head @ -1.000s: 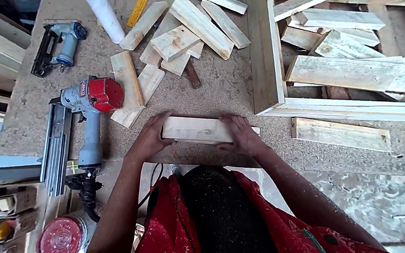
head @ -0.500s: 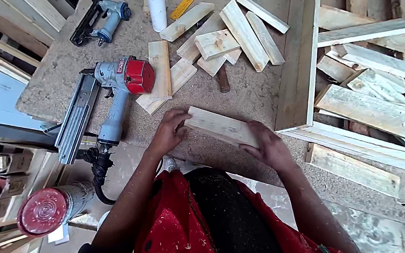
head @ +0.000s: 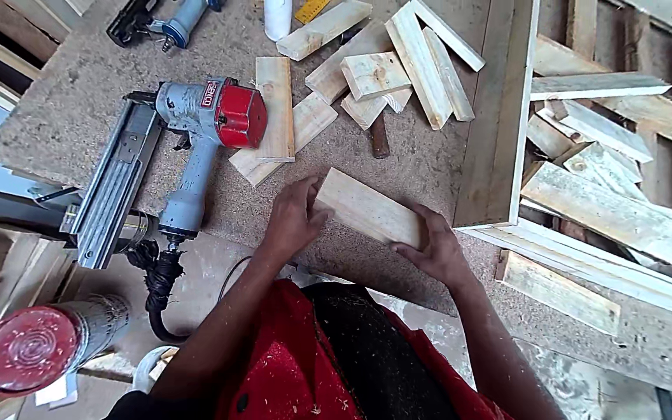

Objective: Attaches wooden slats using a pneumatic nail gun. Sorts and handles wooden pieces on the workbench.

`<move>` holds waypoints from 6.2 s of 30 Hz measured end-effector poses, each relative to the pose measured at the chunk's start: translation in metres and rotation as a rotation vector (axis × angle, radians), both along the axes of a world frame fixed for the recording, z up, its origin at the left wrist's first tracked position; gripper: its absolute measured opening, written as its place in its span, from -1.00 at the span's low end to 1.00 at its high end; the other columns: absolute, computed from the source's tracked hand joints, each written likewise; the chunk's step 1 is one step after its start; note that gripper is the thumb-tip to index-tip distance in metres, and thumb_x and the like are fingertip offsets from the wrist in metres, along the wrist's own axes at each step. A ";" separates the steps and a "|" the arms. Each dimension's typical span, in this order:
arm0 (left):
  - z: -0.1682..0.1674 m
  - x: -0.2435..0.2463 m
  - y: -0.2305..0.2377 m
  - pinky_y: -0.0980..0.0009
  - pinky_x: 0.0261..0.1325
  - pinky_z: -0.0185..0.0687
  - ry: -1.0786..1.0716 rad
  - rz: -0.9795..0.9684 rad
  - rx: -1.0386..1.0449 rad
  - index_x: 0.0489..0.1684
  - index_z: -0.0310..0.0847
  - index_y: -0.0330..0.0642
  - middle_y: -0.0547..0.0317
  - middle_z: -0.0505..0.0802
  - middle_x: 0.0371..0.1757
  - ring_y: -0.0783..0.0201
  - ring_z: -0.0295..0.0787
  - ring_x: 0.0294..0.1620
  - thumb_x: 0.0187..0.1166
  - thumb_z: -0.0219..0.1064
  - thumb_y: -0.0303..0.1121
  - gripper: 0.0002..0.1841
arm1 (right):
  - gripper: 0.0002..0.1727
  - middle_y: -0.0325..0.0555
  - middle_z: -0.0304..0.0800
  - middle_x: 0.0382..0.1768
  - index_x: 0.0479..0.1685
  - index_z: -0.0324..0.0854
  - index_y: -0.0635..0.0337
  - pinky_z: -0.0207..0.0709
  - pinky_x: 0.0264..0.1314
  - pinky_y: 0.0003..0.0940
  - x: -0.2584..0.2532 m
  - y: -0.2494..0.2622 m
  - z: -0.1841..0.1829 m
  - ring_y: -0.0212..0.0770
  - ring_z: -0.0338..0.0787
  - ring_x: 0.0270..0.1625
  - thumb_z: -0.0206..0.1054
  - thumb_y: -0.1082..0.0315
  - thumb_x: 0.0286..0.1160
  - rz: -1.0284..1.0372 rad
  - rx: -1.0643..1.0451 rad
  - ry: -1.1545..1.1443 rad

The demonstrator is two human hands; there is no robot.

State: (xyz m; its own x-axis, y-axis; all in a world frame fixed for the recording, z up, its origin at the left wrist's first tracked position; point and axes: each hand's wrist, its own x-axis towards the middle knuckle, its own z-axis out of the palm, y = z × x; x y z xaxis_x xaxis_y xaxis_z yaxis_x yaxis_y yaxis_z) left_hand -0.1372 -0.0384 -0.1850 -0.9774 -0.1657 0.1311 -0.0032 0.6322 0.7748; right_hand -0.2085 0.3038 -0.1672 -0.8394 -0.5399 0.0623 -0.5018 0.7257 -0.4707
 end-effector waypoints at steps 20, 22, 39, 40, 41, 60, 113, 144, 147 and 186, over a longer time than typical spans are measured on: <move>-0.013 0.013 0.005 0.00 0.68 0.27 0.034 0.145 0.188 0.41 0.67 -0.04 0.46 0.91 0.22 0.42 0.74 0.34 0.42 0.57 -0.06 -0.44 | 0.12 0.18 0.62 0.44 0.72 0.25 0.22 0.61 0.47 -0.01 0.015 0.005 -0.008 0.02 0.73 0.40 0.54 -0.32 0.21 0.028 0.112 0.127; -0.012 0.012 0.005 0.00 0.68 0.27 0.020 0.146 0.195 0.38 0.70 -0.04 0.45 0.92 0.20 0.43 0.76 0.32 0.41 0.58 -0.06 -0.45 | 0.15 0.17 0.62 0.44 0.72 0.25 0.22 0.62 0.46 0.00 0.013 0.004 -0.006 0.01 0.74 0.39 0.54 -0.36 0.18 0.020 0.124 0.111; 0.001 0.009 0.003 0.26 0.31 0.80 -0.016 0.117 0.259 0.30 0.67 -0.16 0.26 0.94 0.12 0.43 0.88 0.14 0.35 0.67 -0.20 -0.46 | 0.10 0.17 0.66 0.39 0.63 0.32 0.28 0.59 0.53 -0.09 0.001 0.002 -0.012 -0.01 0.71 0.42 0.70 -0.17 0.10 0.115 -0.049 0.086; 0.002 0.009 0.003 0.29 0.28 0.82 -0.022 0.118 0.277 0.29 0.66 -0.17 0.26 0.94 0.11 0.43 0.89 0.10 0.34 0.68 -0.22 -0.46 | 0.09 0.17 0.66 0.40 0.62 0.34 0.29 0.56 0.56 -0.09 0.001 0.001 -0.013 0.00 0.70 0.44 0.70 -0.17 0.10 0.118 -0.056 0.094; 0.003 0.008 0.004 0.32 0.25 0.83 -0.028 0.119 0.296 0.30 0.65 -0.18 0.26 0.95 0.10 0.44 0.90 0.08 0.34 0.68 -0.24 -0.46 | 0.07 0.17 0.66 0.40 0.60 0.36 0.31 0.55 0.58 -0.09 0.001 0.001 -0.015 0.01 0.69 0.45 0.69 -0.17 0.11 0.124 -0.070 0.109; -0.010 0.020 0.006 0.07 0.41 0.67 0.047 0.167 0.009 0.42 0.64 -0.10 0.35 0.94 0.10 0.35 0.85 0.19 0.47 0.55 -0.30 -0.50 | 0.34 0.04 0.41 0.68 0.82 0.09 0.07 -0.18 0.85 0.40 0.005 -0.020 0.011 0.08 0.34 0.76 0.59 -0.45 -0.05 0.037 0.137 0.040; 0.090 0.021 -0.138 -0.45 0.08 0.66 -0.545 0.368 -0.368 0.87 -0.07 -0.15 -0.44 0.79 0.11 -0.37 0.82 -0.01 0.37 0.60 -0.24 0.04 | 0.01 0.04 0.71 0.37 0.59 0.37 0.13 0.40 0.65 0.03 -0.003 -0.137 -0.007 0.06 0.67 0.48 0.65 -0.21 0.11 0.071 -0.059 0.078; 0.185 0.068 -0.059 0.27 -0.65 0.73 -0.777 -0.039 0.616 -0.11 0.69 0.13 0.21 0.71 -0.69 0.23 0.69 -0.77 0.47 0.19 0.48 -0.40 | 0.23 -0.03 0.52 0.62 0.75 0.28 -0.03 0.18 0.82 0.09 0.007 -0.021 0.004 0.06 0.43 0.69 0.87 0.07 -0.20 0.030 -0.201 0.035; 0.183 0.074 -0.064 0.22 -0.63 0.75 -0.773 -0.088 0.642 0.01 0.71 0.12 0.18 0.70 -0.68 0.19 0.70 -0.76 0.45 0.16 0.51 -0.33 | 0.03 0.03 0.61 0.53 0.70 0.32 0.12 0.40 0.72 -0.04 0.012 0.040 -0.011 0.03 0.57 0.61 0.73 -0.01 0.14 0.028 -0.236 0.015; 0.207 0.019 0.005 0.17 -0.45 0.84 -0.740 -0.221 0.579 0.18 0.64 -0.12 0.02 0.69 -0.57 0.12 0.75 -0.63 0.68 0.04 0.34 -0.34 | -0.07 0.08 0.69 0.35 0.49 0.42 0.12 0.50 0.58 0.00 0.008 0.045 -0.032 0.13 0.66 0.45 0.71 -0.04 0.02 0.016 -0.357 0.046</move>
State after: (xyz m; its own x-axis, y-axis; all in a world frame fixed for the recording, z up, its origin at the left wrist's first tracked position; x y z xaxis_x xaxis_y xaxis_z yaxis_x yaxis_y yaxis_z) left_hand -0.1184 -0.0337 0.0219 -0.7964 0.1866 -0.5753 -0.5432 0.1977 0.8160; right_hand -0.2001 0.3484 -0.1991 -0.8227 -0.4906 0.2871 -0.5386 0.5115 -0.6695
